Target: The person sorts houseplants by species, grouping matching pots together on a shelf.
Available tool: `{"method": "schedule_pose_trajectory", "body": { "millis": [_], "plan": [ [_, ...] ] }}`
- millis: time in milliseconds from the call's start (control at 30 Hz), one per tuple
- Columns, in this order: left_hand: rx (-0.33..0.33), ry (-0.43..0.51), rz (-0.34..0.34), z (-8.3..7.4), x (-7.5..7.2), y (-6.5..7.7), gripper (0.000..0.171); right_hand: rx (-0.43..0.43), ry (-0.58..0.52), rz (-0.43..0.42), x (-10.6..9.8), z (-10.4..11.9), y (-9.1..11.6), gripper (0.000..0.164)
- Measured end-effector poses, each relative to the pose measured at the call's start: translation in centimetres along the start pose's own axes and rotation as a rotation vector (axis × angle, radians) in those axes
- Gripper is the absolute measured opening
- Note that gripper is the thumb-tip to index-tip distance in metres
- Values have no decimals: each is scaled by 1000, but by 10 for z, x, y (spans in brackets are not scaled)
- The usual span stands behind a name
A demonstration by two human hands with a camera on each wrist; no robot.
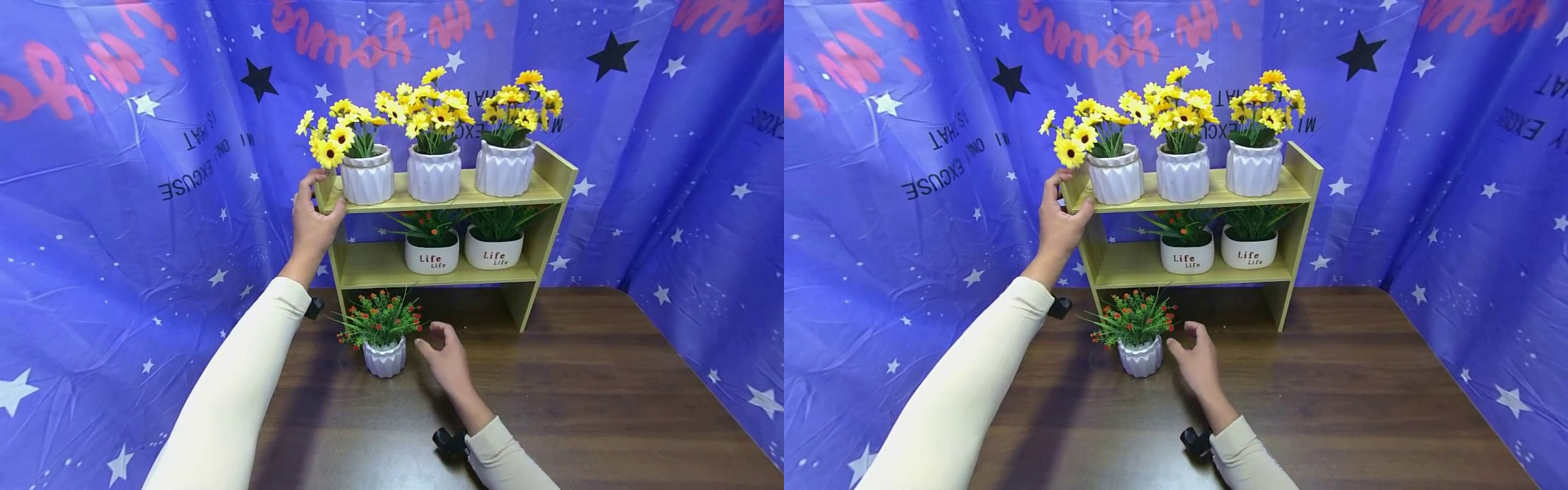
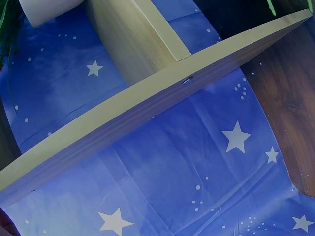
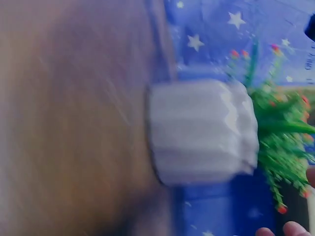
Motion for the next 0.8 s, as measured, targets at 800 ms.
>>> {"method": "schedule_pose_trajectory", "body": {
  "millis": [800],
  "plan": [
    [18,4,0,1,0,1,47,-14,-23,164,68,-20,20,82]
  ]
}}
Point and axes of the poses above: each hand's wrist, its own y-axis away from the middle knuckle, its own x-axis out of the palm, z = x × y, the point moved 3 cm from there along -y, towards the middle knuckle, and after that the axes turned 7 degrees about -x, right-handed, at the moved point
